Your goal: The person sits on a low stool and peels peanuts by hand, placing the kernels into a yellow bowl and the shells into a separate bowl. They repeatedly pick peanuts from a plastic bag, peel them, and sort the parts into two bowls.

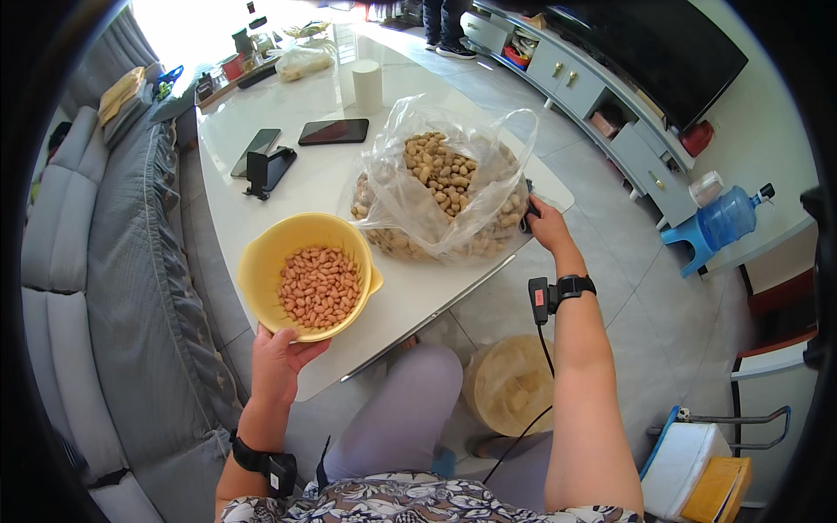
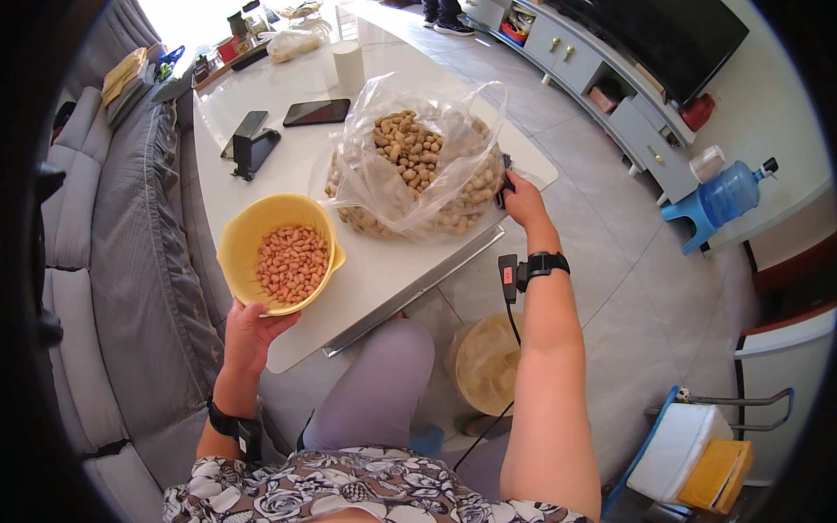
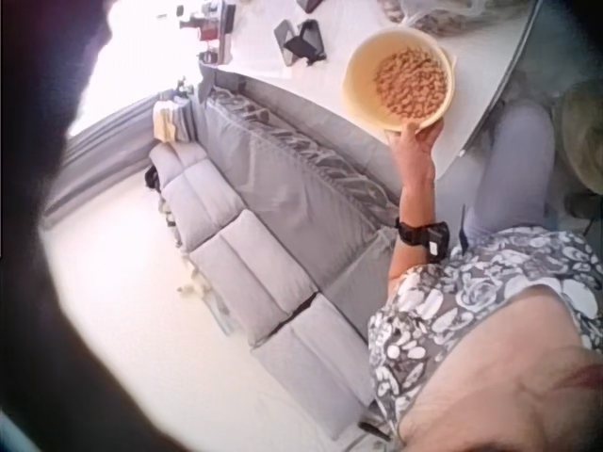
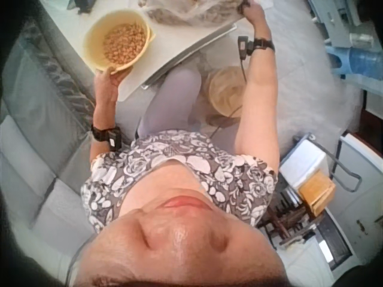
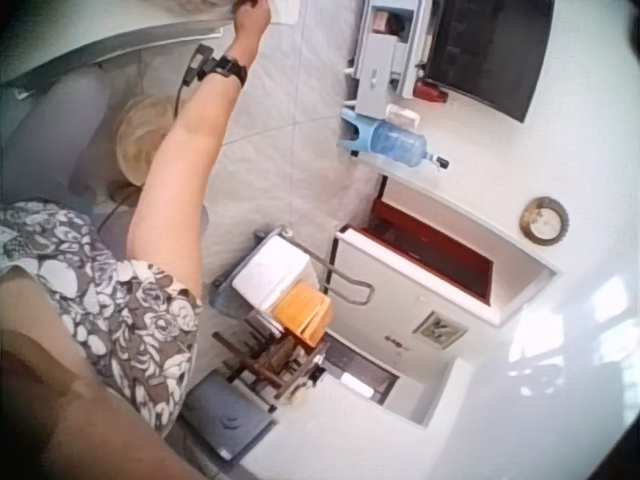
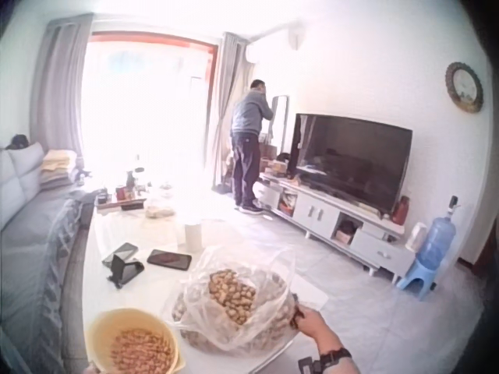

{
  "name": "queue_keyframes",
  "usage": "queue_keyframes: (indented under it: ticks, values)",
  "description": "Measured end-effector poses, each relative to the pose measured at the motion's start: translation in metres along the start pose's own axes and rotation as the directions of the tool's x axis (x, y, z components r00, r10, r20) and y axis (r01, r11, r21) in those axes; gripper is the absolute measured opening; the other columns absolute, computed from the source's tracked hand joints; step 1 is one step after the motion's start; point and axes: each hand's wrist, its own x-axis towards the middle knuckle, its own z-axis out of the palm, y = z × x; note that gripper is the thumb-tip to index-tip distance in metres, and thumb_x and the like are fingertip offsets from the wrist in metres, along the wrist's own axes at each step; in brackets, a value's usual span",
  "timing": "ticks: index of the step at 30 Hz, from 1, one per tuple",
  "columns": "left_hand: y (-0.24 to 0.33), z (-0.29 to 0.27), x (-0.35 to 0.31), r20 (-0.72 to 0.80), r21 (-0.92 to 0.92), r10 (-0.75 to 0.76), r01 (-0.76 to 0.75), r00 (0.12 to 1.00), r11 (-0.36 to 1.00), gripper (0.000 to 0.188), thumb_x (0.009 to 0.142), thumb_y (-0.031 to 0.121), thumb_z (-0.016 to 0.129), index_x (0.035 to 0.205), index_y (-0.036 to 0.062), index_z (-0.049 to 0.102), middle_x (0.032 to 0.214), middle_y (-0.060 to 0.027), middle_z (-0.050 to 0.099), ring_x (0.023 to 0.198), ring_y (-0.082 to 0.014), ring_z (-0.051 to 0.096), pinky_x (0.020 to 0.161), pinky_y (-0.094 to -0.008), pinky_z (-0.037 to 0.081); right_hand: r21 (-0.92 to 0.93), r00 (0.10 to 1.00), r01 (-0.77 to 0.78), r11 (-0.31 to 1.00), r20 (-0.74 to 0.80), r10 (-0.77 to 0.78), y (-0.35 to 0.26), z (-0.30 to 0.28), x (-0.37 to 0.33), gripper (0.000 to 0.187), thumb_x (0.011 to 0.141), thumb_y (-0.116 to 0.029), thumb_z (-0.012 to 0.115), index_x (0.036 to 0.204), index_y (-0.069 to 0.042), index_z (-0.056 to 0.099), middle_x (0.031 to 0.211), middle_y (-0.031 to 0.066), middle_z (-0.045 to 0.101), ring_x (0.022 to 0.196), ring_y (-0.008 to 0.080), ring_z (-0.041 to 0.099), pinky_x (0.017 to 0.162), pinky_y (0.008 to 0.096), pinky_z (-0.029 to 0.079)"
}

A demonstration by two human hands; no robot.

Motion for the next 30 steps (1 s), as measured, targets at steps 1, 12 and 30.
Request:
queue_keyframes:
  ticks: [1, 12, 30]
  values:
    - [-0.002, 0.002, -0.003, 0.023, -0.009, 0.004, -0.004, 1.000, 1.000, 0.045, 0.083, 0.003, 0.043, 0.125, -0.0008, 0.028, 0.116, -0.0193, 0.051, 0.093, -0.0319, 0.062, 0.077, -0.0407, 0.056, 0.012, 0.999, -0.030, 0.999, 0.041, 0.029, -0.005, -0.003, -0.004, 0.042, 0.077, -0.004, 0.047, 0.118, -0.008, 0.055, 0.107, 0.0181, 0.061, 0.098, 0.0340, 0.058, 0.083, 0.0379, 0.045]
    - [-0.019, 0.005, -0.035, 0.101, 0.515, 0.814, -0.730, 0.572, 0.449, 0.046, 0.080, -0.005, 0.050, 0.125, -0.0026, 0.038, 0.123, -0.0150, 0.044, 0.067, -0.0091, 0.050, 0.063, -0.0223, 0.044, -0.314, 0.928, 0.317, 0.895, -0.094, -0.362, -0.186, 0.046, -0.028, 0.018, 0.081, -0.016, 0.059, 0.094, -0.004, 0.065, 0.090, 0.0139, 0.063, 0.080, 0.0289, 0.062, 0.072, 0.0372, 0.049]
    - [-0.053, 0.178, 0.017, 0.572, -0.105, 0.145, -0.103, 0.807, 0.989, 0.043, 0.090, 0.013, 0.054, 0.128, -0.0034, 0.041, 0.095, -0.0063, 0.059, 0.078, -0.0106, 0.058, 0.071, -0.0225, 0.049, 0.736, 0.999, -0.050, 0.676, 0.041, 0.030, -0.171, -0.005, -0.154, 0.024, 0.086, -0.008, 0.059, 0.108, 0.000, 0.062, 0.090, 0.0032, 0.064, 0.076, 0.0070, 0.058, 0.070, 0.0213, 0.049]
